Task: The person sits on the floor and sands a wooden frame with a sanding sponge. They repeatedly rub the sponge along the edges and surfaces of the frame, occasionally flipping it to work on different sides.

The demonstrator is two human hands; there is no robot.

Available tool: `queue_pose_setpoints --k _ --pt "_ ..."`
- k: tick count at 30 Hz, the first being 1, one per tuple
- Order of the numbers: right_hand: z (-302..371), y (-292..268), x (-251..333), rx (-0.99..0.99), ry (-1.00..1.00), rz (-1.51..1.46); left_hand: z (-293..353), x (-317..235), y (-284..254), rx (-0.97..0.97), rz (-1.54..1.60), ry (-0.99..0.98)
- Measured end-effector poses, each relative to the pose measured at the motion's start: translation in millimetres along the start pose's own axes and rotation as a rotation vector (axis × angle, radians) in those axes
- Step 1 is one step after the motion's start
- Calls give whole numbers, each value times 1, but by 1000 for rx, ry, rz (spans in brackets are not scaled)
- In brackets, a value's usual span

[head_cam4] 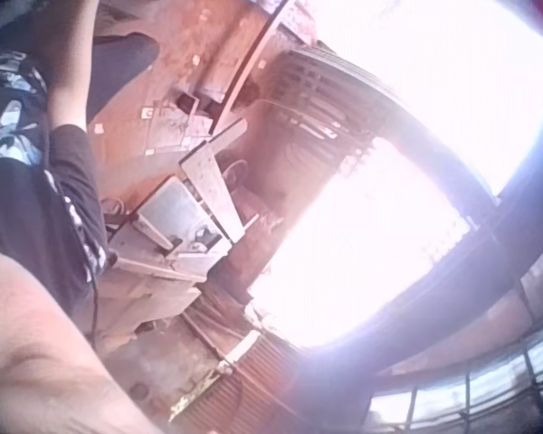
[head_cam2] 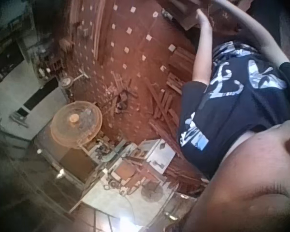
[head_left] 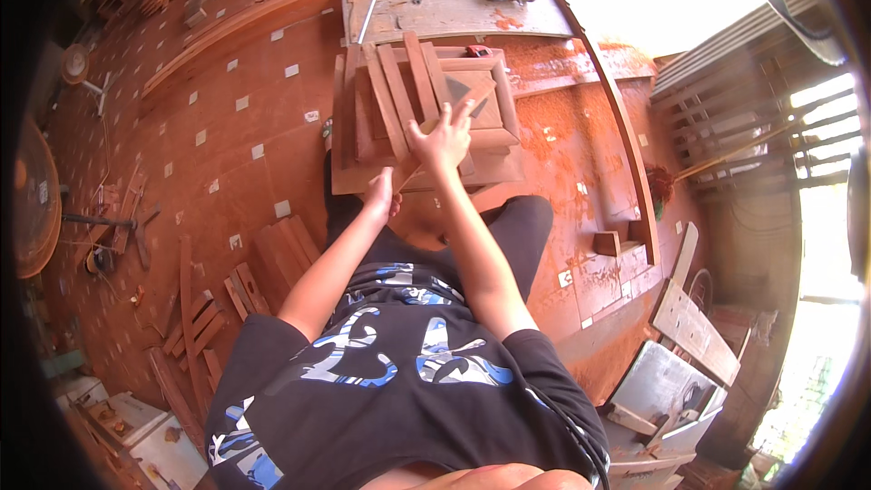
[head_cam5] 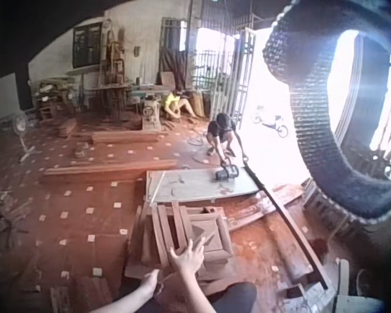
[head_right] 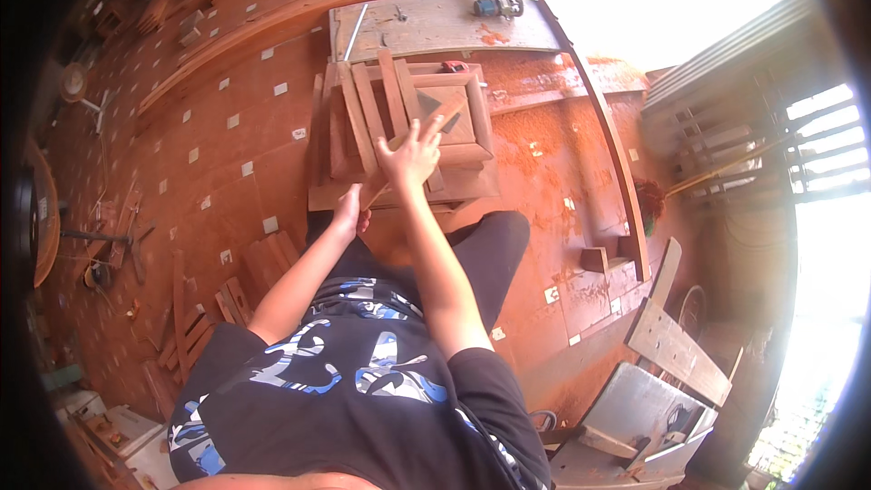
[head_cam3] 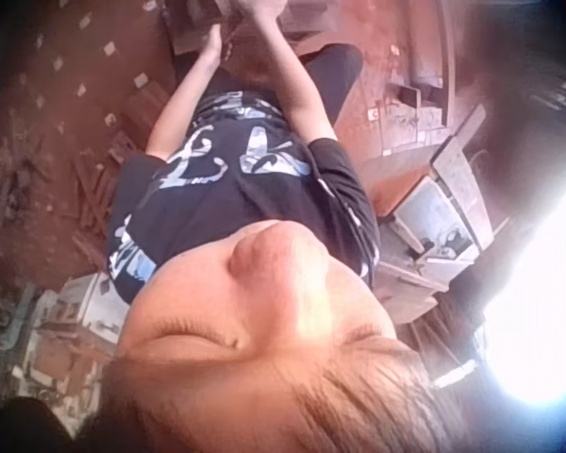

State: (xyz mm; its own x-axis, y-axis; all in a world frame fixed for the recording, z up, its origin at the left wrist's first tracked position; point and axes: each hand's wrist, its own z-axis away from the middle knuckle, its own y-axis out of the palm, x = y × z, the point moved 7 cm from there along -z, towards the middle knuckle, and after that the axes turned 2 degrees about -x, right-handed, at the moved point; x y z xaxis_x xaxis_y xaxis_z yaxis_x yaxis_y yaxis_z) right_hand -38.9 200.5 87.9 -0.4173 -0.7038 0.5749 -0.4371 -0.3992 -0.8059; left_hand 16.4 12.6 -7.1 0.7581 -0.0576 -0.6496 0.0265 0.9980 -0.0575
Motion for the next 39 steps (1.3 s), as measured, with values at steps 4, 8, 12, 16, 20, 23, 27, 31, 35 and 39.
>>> queue_pose_setpoints --k 4,8,12,16,20,23,27,31,35,39 --pt "19 0 5 45 -139 97 10 17 11 377 229 -244" --pt "23 -6 -11 -162 -222 -351 8 1 8 393 344 -86" --pt "33 -18 -21 -314 -173 -619 11 -11 -4 287 398 41" --pt "28 -24 -30 -375 -10 -760 6 -20 -22 128 234 301" --pt "19 -32 -47 -432 89 -874 17 -38 -29 -35 194 534" --pt "19 -31 -47 -403 100 -777 20 -41 -28 -34 181 568" --pt "16 -20 -36 -350 45 -597 22 -37 -24 -22 194 619" --pt "25 -7 -22 -275 -188 -94 23 -43 -18 -21 167 710" --pt "33 -6 -1 -187 -306 -6 8 -36 -27 -38 154 732" --pt "67 -4 40 75 -454 90 -8 -21 -31 -55 222 601"
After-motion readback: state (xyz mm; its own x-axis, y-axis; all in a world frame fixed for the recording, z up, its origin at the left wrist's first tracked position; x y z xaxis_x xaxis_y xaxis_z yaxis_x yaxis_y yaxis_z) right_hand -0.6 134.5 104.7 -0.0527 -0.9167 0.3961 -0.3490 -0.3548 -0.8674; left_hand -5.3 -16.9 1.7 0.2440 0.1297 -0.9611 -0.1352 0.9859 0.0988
